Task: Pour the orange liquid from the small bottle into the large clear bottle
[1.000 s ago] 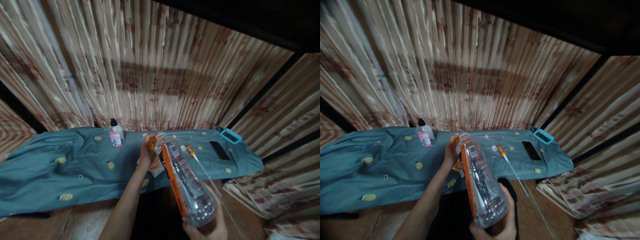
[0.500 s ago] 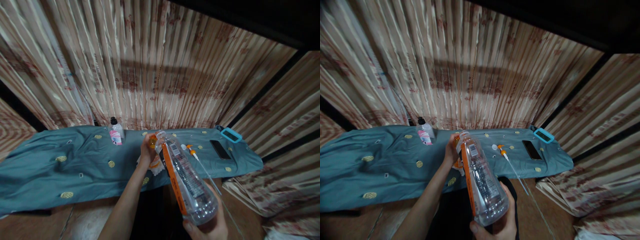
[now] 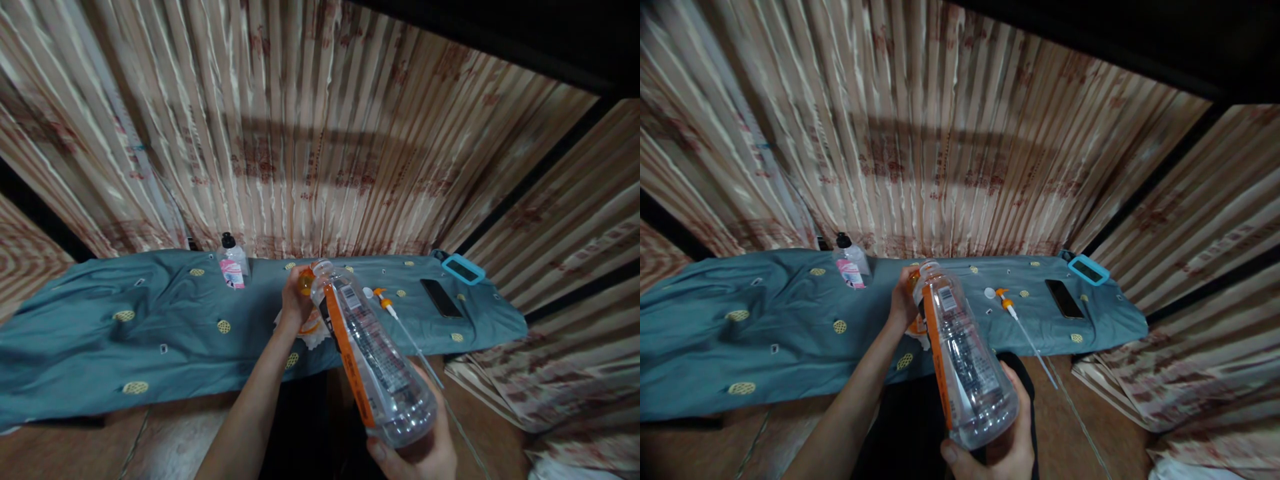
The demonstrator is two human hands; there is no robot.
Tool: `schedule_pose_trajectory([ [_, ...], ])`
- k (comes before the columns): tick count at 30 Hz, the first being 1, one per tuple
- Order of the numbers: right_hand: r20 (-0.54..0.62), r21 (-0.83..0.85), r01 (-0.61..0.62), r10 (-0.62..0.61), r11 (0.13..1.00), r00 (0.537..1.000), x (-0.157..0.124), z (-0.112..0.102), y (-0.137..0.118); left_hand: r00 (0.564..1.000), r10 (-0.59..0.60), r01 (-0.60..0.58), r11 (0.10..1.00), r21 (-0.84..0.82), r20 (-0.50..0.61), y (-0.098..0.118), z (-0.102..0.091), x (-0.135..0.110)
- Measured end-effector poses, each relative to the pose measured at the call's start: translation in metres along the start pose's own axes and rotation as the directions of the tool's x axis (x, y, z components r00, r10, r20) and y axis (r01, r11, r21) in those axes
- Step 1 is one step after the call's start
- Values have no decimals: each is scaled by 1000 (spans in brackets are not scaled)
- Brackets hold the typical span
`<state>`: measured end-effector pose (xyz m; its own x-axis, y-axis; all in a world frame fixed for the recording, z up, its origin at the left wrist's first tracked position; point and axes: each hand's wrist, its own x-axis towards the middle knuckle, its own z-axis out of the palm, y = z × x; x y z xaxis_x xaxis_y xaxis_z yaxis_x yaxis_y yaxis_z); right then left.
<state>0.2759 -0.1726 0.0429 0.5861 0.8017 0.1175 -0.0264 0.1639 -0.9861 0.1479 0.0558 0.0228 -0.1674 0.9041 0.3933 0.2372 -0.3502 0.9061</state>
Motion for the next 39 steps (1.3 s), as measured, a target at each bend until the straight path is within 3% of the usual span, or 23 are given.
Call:
schedule_pose_trajectory([
  [28, 8, -116, 85, -84, 990, 996, 3, -2, 1, 1000, 6, -6, 1000, -1, 18, 1, 0, 0],
  [39, -8, -4, -2, 2, 1000, 1000, 3, 1, 1, 1000, 0, 0, 1000, -20, -9, 1, 1, 0],
])
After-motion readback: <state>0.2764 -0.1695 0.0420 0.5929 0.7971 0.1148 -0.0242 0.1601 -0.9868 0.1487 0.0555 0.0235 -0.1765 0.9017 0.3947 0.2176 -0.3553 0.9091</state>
